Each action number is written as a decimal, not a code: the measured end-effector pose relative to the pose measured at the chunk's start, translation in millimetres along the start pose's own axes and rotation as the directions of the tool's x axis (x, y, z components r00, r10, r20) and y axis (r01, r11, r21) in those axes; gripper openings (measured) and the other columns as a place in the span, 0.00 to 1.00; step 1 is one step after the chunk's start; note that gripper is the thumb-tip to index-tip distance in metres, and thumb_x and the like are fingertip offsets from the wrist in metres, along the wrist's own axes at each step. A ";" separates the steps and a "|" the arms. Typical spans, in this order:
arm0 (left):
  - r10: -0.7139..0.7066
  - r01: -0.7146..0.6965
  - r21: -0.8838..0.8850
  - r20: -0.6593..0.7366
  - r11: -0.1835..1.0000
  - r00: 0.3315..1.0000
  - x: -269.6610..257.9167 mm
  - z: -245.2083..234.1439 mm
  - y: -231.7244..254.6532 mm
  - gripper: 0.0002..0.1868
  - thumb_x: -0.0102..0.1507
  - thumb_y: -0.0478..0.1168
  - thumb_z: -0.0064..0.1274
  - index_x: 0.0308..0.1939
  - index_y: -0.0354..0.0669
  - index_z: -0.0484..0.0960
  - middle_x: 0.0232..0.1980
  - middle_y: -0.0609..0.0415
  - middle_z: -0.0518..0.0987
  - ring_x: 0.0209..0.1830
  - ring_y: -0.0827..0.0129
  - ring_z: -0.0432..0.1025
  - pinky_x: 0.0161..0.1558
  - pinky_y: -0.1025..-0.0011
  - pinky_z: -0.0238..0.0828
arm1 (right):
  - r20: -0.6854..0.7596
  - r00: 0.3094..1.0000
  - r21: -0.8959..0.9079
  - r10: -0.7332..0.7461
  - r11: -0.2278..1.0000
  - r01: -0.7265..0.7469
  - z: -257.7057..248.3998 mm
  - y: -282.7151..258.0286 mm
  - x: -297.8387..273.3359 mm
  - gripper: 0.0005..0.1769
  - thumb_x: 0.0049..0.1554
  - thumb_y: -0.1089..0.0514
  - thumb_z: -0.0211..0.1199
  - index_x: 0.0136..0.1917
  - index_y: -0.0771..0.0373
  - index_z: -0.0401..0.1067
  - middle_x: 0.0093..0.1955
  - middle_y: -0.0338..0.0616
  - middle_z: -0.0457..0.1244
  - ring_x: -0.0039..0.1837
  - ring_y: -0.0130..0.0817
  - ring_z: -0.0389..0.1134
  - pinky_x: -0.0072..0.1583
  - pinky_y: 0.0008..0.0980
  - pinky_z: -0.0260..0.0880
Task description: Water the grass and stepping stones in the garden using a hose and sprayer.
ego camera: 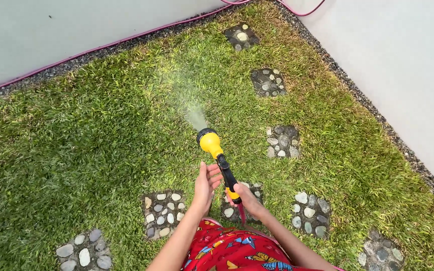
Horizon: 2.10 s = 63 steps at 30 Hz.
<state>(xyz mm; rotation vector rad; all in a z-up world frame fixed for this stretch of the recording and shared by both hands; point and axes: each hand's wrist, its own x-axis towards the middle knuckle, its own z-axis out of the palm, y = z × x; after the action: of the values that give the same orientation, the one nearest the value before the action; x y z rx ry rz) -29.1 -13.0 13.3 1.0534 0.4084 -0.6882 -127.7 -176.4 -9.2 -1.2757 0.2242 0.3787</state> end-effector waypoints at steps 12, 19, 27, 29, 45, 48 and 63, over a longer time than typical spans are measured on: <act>0.032 -0.030 0.023 -0.090 0.999 0.995 -5.7 -23.5 -11.0 0.35 0.71 0.64 0.30 0.57 0.38 0.78 0.53 0.51 0.81 0.47 0.70 0.75 0.49 0.71 0.70 | 0.048 0.999 -0.093 0.020 0.996 -0.015 9.2 -11.1 11.9 0.34 0.60 0.28 0.47 0.53 0.63 0.67 0.37 0.38 0.62 0.38 0.24 0.63 0.39 0.24 0.64; 0.049 -0.046 0.031 -0.103 0.998 0.993 -6.3 -29.0 -9.4 0.35 0.71 0.63 0.30 0.57 0.37 0.79 0.53 0.50 0.82 0.46 0.70 0.76 0.48 0.72 0.70 | 0.077 0.996 -0.110 0.045 0.993 -0.036 8.7 -14.1 10.2 0.34 0.61 0.28 0.45 0.53 0.63 0.66 0.36 0.38 0.62 0.36 0.24 0.63 0.37 0.25 0.62; 0.039 -0.028 0.122 -0.084 0.992 0.996 -9.0 -17.9 -4.5 0.35 0.70 0.63 0.29 0.58 0.37 0.78 0.55 0.49 0.81 0.47 0.69 0.76 0.50 0.70 0.70 | 0.006 1.000 -0.109 0.009 0.994 -0.008 2.9 -7.8 6.5 0.38 0.60 0.25 0.48 0.53 0.64 0.66 0.38 0.38 0.63 0.39 0.24 0.64 0.42 0.24 0.67; 0.036 -0.026 0.135 -0.075 0.991 0.997 -9.4 -16.1 -4.3 0.36 0.70 0.63 0.28 0.58 0.37 0.78 0.55 0.50 0.81 0.48 0.69 0.76 0.51 0.70 0.70 | -0.016 1.000 -0.119 0.011 0.993 -0.013 0.2 -8.2 4.7 0.39 0.58 0.23 0.47 0.52 0.64 0.67 0.37 0.38 0.63 0.37 0.24 0.64 0.39 0.24 0.64; 0.045 -0.040 0.108 -0.047 0.993 0.998 -2.4 -15.5 -6.0 0.35 0.71 0.63 0.30 0.58 0.36 0.78 0.53 0.50 0.81 0.46 0.70 0.74 0.49 0.71 0.70 | 0.068 0.996 -0.192 -0.056 0.979 0.069 8.8 -39.4 26.2 0.36 0.61 0.25 0.47 0.53 0.62 0.66 0.40 0.37 0.62 0.40 0.23 0.63 0.43 0.23 0.66; 0.049 -0.042 0.109 -0.062 0.993 0.997 -5.7 -15.3 -4.0 0.35 0.71 0.63 0.29 0.58 0.37 0.78 0.53 0.50 0.81 0.46 0.70 0.75 0.49 0.71 0.70 | 0.047 0.999 -0.173 -0.019 0.985 0.027 11.6 -42.4 26.3 0.33 0.60 0.28 0.49 0.53 0.61 0.66 0.39 0.37 0.61 0.38 0.23 0.62 0.40 0.25 0.63; 0.033 -0.023 0.118 -0.079 0.993 0.996 0.6 -25.7 -17.8 0.36 0.71 0.63 0.28 0.59 0.36 0.78 0.56 0.48 0.81 0.47 0.68 0.75 0.49 0.70 0.71 | -0.307 0.952 -0.052 0.000 0.998 -0.017 -40.4 -6.7 -7.7 0.35 0.59 0.28 0.47 0.53 0.64 0.67 0.37 0.39 0.63 0.37 0.26 0.63 0.41 0.28 0.66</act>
<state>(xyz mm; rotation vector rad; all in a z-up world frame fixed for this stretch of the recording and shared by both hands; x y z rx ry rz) -40.7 4.1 -10.2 1.1984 0.4263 -0.6518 -130.3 -217.9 -11.8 -1.3853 0.4863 0.1929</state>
